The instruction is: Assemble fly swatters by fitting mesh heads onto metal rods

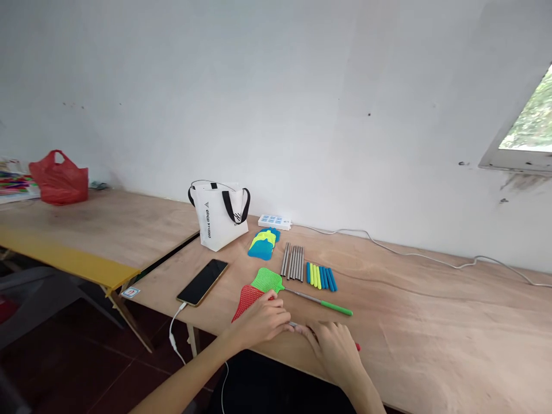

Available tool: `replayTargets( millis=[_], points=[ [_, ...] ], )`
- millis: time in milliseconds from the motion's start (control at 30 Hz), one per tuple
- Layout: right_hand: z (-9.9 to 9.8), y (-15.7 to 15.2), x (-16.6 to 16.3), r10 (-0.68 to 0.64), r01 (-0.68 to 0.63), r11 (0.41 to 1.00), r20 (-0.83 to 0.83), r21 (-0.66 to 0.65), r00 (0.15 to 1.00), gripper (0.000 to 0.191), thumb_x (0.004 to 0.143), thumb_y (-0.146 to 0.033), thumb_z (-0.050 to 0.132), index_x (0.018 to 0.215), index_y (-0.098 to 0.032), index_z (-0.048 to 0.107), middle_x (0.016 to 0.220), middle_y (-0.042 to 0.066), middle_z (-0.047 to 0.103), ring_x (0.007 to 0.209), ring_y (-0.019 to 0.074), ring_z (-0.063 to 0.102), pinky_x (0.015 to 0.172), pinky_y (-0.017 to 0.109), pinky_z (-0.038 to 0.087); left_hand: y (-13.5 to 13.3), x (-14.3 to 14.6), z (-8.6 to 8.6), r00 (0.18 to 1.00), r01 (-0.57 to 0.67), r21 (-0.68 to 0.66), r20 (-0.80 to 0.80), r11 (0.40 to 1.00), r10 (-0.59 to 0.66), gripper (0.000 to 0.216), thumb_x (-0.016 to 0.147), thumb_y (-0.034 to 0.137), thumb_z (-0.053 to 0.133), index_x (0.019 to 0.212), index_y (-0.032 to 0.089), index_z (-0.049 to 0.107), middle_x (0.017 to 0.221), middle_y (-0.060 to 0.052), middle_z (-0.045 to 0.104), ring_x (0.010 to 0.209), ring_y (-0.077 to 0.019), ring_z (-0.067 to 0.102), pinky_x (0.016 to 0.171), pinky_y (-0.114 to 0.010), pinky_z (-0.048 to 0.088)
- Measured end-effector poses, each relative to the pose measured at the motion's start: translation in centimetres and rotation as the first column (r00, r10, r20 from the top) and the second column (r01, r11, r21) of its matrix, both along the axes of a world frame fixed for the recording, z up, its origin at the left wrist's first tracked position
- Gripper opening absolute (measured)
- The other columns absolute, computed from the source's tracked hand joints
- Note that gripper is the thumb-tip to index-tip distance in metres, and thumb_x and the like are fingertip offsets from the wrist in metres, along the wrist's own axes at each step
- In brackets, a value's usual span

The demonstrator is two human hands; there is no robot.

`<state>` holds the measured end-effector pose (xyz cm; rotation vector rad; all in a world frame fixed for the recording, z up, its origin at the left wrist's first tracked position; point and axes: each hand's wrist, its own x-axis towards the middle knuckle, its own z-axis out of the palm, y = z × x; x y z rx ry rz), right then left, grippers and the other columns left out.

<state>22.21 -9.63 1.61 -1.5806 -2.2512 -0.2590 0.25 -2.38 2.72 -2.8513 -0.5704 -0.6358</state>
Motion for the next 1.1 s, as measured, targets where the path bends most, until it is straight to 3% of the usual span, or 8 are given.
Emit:
replayTargets(
  millis=[100,167,300,467,733,1100],
  points=[
    [-1.2,1.0,-0.1,-0.097,0.097,0.995,-0.031,0.022,0.995,0.05,0.107,-0.051,0.033,0.076,-0.027,0.064,0.067,0.0,0.072,0.06,0.0189,0.067,0.054,0.028,0.028,1.2,0.4,-1.0,0.997,-0.072,-0.113,0.027,0.991,0.076,0.033,0.103,0.037,0.057,0.076,0.019,0.062,0.072,0.001,0.066,0.081,-0.0182,0.061,0.096,-0.041,0.039],
    [-2.1,1.4,-0.2,-0.128,0.132,0.99,-0.077,0.051,0.989,0.045,0.107,-0.051,0.035,0.082,-0.028,0.065,0.075,0.0,0.073,0.067,0.019,0.069,0.057,0.027,0.033,1.7,0.5,-1.5,0.989,-0.112,-0.158,0.076,0.981,0.126,0.032,0.101,0.04,0.059,0.077,0.019,0.064,0.085,0.0,0.067,0.093,-0.0195,0.062,0.107,-0.047,0.034],
    [-3.1,1.9,0.0,-0.063,0.076,0.991,-0.123,0.108,0.99,0.034,0.107,-0.044,0.037,0.095,-0.026,0.064,0.093,0.004,0.071,0.089,0.022,0.067,0.078,0.033,0.044,2.0,0.3,-2.0,0.95,-0.205,-0.212,0.192,0.955,0.246,0.026,0.096,0.046,0.065,0.085,0.022,0.066,0.118,-0.003,0.064,0.122,-0.0243,0.055,0.12,-0.058,0.016],
    [-3.5,2.0,0.6,-0.041,0.052,0.994,-0.115,0.101,0.993,0.029,0.106,-0.031,0.035,0.105,-0.026,0.064,0.1,0.005,0.067,0.096,0.0228,0.063,0.087,0.039,0.044,2.1,0.2,-2.8,0.902,-0.284,-0.321,0.229,0.904,0.365,0.021,0.094,0.04,0.069,0.087,0.022,0.063,0.123,-0.005,0.061,0.131,-0.0266,0.05,0.122,-0.063,0.01],
    [-3.9,2.1,0.7,-0.059,0.073,0.991,-0.132,0.109,0.99,0.028,0.105,-0.033,0.038,0.107,-0.028,0.065,0.102,0.005,0.065,0.096,0.0226,0.063,0.083,0.037,0.045,2.1,-0.2,-2.7,0.913,-0.255,-0.405,0.199,0.878,0.357,0.001,0.095,0.024,0.063,0.094,0.023,0.064,0.122,-0.005,0.061,0.131,-0.026,0.05,0.12,-0.061,0.018],
    [-3.7,2.0,0.4,-0.104,0.127,0.975,-0.134,0.183,0.986,0.031,0.108,-0.031,0.034,0.094,-0.025,0.06,0.091,0.004,0.068,0.082,0.0202,0.063,0.078,0.033,0.041,2.1,-0.1,-2.5,0.931,-0.223,-0.381,0.19,0.897,0.312,0.007,0.1,0.024,0.061,0.095,0.024,0.065,0.127,-0.003,0.063,0.132,-0.0234,0.051,0.121,-0.057,0.019]
  ],
)
